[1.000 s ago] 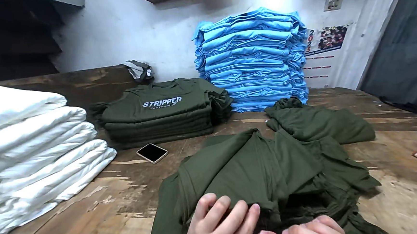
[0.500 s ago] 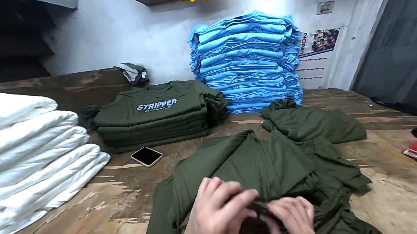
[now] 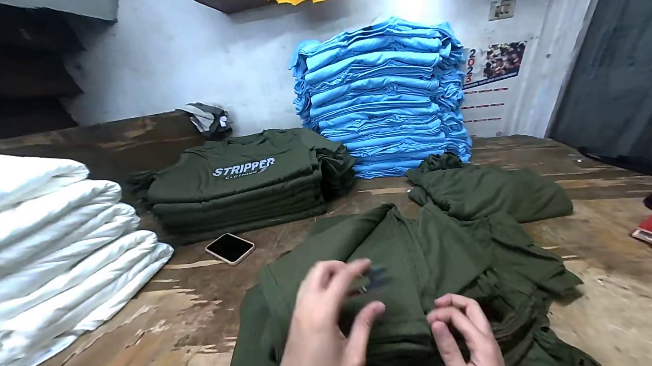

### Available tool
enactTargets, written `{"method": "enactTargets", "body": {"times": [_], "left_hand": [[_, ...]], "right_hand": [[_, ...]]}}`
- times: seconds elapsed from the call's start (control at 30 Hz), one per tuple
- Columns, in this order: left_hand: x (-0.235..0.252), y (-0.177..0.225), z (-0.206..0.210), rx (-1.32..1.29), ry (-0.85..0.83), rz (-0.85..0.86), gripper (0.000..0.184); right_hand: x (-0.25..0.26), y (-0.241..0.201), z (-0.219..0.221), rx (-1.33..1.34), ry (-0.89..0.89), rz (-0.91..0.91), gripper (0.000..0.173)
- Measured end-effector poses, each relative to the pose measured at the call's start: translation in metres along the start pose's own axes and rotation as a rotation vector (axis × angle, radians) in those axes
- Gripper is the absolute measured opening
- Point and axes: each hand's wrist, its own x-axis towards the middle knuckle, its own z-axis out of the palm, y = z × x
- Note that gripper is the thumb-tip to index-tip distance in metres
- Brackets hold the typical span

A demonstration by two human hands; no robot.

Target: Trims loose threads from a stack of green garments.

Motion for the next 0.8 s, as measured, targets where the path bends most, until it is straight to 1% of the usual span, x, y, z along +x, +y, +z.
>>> {"method": "enactTargets", "body": {"times": [0.03, 0.07, 0.1, 0.17, 0.23, 0.33, 0.4, 0.53, 0.6, 0.7, 0.77, 0.8], "left_hand": [[-0.002, 0.002, 0.005, 0.017, -0.052, 0.04, 0.033], [-0.004, 0.002, 0.011, 0.053, -0.076, 0.093, 0.027], [-0.004, 0.002, 0.015, 0.106, -0.079, 0.149, 0.024], [-0.003, 0.007, 0.022, 0.191, -0.071, 0.237, 0.02], [0.003, 0.015, 0.025, 0.234, -0.079, 0.302, 0.019], [0.012, 0.028, 0.033, 0.254, -0.124, 0.353, 0.015], [0.016, 0.032, 0.036, 0.271, -0.132, 0.345, 0.011], [0.015, 0.03, 0.028, 0.26, -0.117, 0.279, 0.011], [0.012, 0.027, 0.027, 0.242, -0.147, 0.261, 0.017], [0.006, 0.02, 0.033, 0.244, -0.163, 0.25, 0.012], [0.003, 0.013, 0.031, 0.212, -0.142, 0.219, 0.011], [0.0, 0.009, 0.026, 0.171, -0.15, 0.193, 0.014]], "right_hand": [[-0.002, 0.0, 0.0, 0.023, -0.025, 0.051, 0.028], [-0.003, 0.0, -0.001, 0.043, -0.029, 0.075, 0.02], [-0.004, -0.001, -0.001, 0.067, -0.022, 0.089, 0.017], [-0.004, -0.005, -0.001, 0.12, 0.024, 0.11, 0.016], [-0.002, -0.007, 0.003, 0.149, 0.11, 0.108, 0.014], [0.004, -0.007, 0.009, 0.099, 0.231, 0.031, 0.013], [0.007, -0.005, 0.013, 0.077, 0.286, -0.044, 0.012], [0.007, -0.001, 0.008, 0.038, 0.367, -0.16, 0.011], [0.008, 0.001, 0.003, 0.051, 0.359, -0.183, 0.011], [0.004, 0.006, -0.002, 0.096, 0.322, -0.203, 0.007], [0.001, 0.014, -0.004, 0.099, 0.307, -0.211, 0.025], [-0.001, 0.016, -0.004, 0.115, 0.29, -0.211, 0.03]]}}
